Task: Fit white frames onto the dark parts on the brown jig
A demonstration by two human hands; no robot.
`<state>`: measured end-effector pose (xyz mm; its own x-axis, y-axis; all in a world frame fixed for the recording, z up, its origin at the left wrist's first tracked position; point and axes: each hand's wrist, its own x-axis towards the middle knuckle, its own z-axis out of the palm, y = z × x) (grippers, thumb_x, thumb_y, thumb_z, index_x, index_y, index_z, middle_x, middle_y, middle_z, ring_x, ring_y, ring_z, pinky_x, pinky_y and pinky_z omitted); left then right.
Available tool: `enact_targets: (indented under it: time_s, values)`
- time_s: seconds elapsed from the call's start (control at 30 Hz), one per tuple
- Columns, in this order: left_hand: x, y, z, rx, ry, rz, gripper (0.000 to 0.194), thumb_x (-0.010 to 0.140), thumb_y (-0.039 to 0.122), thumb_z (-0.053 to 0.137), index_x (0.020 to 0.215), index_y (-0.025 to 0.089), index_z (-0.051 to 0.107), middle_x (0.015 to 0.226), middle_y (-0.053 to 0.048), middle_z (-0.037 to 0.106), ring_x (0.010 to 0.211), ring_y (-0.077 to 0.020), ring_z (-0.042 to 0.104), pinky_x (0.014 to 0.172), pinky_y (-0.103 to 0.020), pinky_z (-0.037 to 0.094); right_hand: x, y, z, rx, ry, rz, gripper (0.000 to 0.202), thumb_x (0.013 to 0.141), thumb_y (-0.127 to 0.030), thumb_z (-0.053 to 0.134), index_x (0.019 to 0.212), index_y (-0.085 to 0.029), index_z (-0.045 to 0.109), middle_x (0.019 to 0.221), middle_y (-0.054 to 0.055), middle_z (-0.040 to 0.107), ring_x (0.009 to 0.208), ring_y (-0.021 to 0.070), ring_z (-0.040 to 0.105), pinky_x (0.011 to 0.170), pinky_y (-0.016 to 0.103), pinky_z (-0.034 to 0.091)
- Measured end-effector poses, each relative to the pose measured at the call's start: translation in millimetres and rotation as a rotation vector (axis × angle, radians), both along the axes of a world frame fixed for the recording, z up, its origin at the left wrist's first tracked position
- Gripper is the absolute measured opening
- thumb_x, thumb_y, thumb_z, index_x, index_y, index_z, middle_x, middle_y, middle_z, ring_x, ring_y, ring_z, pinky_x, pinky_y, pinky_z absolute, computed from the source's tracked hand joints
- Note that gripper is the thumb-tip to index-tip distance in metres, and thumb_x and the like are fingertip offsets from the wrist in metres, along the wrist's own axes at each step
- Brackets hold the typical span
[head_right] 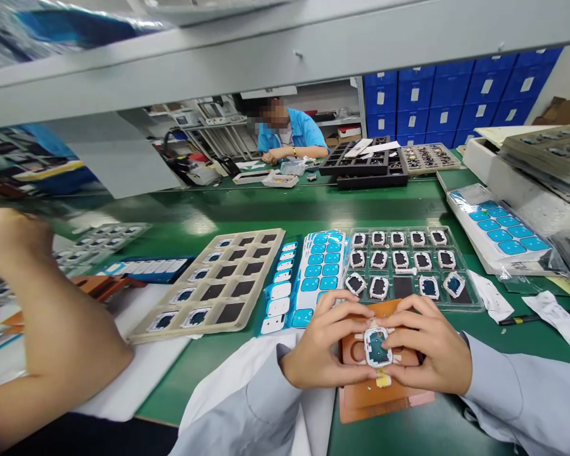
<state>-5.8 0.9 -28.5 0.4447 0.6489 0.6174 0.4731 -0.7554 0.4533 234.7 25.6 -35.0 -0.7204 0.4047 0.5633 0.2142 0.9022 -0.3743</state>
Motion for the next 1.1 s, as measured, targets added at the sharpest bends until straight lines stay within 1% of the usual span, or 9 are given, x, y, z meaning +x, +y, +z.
enact_targets:
  time_s: [0.2,0.3,0.47,0.57,0.67,0.8,0.9,1.0,1.1]
  values:
    - [1.9,-1.2,0.8,-0.064,0.204,-0.114,0.096,0.066,0.07,0.075,0.146,0.029,0.04,0.146,-0.012,0.042,0.129,-0.0349,0.035,0.11,-0.056,0.032,-8.9,-5.8,-6.7,-0.279,0.282,-0.03,0.031,0.094,-0.047,0.066,0.104,-0.022,0.051,0.097,0.007,0.055,0.088,0.0227,0.055,0.071,0.033,0.049]
    - [-1.2,-1.6,-1.6,-0.092,0.257,-0.067,0.1,0.071,0.075,0.067,0.151,0.029,0.029,0.15,-0.013,0.036,0.132,-0.0377,0.03,0.109,-0.058,0.031,-11.0,-7.3,-12.8,-0.47,0.361,0.004,0.038,0.095,-0.053,0.064,0.113,-0.024,0.047,0.103,0.007,0.052,0.094,0.0211,0.06,0.077,0.029,0.054]
    - [-17.4,9.2,-1.0,-0.137,0.125,0.401,0.044,0.097,0.047,0.044,0.136,0.026,0.049,0.141,-0.011,0.046,0.126,-0.0317,0.034,0.106,-0.056,0.031,-8.4,-7.0,-18.2,-0.568,0.334,0.029,0.049,0.094,-0.055,0.066,0.125,-0.024,0.045,0.111,0.01,0.056,0.105,0.0251,0.063,0.089,0.031,0.056]
    - [-36.8,17.9,6.2,-0.29,0.188,0.705,0.022,0.087,0.041,0.064,0.099,0.023,0.064,0.137,-0.009,0.046,0.125,-0.0352,0.034,0.101,-0.061,0.031,-6.7,-8.9,-19.4,-0.549,0.349,0.03,0.045,0.094,-0.051,0.068,0.127,-0.028,0.049,0.114,0.009,0.058,0.106,0.0227,0.063,0.09,0.026,0.055]
    - [-57.5,21.1,15.6,-0.476,0.295,0.746,0.038,0.065,0.044,0.085,0.087,0.021,0.064,0.139,-0.007,0.041,0.128,-0.0381,0.03,0.099,-0.061,0.033,-2.6,-5.7,-18.4,-0.568,0.355,0.004,0.041,0.093,-0.046,0.07,0.126,-0.029,0.052,0.113,0.008,0.063,0.104,0.0221,0.065,0.086,0.023,0.057]
    - [-68.6,19.5,19.6,-0.608,0.449,0.658,0.053,0.049,0.045,0.094,0.088,0.025,0.065,0.144,-0.005,0.034,0.132,-0.0406,0.024,0.102,-0.065,0.026,9.1,18.6,-8.4,-0.405,0.522,-0.313,0.044,0.088,-0.052,0.074,0.119,-0.027,0.058,0.107,0.007,0.066,0.092,0.0225,0.067,0.076,0.026,0.058]
    - [-64.2,19.8,15.9,-0.651,0.536,0.62,0.05,0.051,0.043,0.093,0.087,0.024,0.064,0.145,-0.004,0.033,0.134,-0.0396,0.023,0.104,-0.067,0.021,20.3,46.0,-3.4,-0.104,0.335,-0.572,0.056,0.087,-0.07,0.064,0.118,-0.023,0.062,0.103,0.009,0.065,0.083,0.0245,0.063,0.075,0.036,0.052]
    - [-59.9,23.2,12.6,-0.683,0.572,0.584,0.046,0.053,0.041,0.093,0.083,0.022,0.065,0.145,-0.004,0.034,0.135,-0.0388,0.022,0.105,-0.066,0.022,31.9,66.3,-11.0,0.202,0.034,-0.551,0.057,0.098,-0.068,0.045,0.114,-0.018,0.066,0.092,0.01,0.066,0.08,0.0267,0.059,0.069,0.04,0.046]
    - [-61.5,27.5,11.6,-0.673,0.56,0.579,0.041,0.055,0.041,0.092,0.083,0.023,0.068,0.146,-0.003,0.035,0.135,-0.0393,0.023,0.103,-0.066,0.025,39.5,70.1,-18.9,0.295,-0.066,-0.443,0.05,0.102,-0.06,0.042,0.116,-0.02,0.067,0.095,0.009,0.068,0.079,0.0273,0.057,0.064,0.041,0.044]
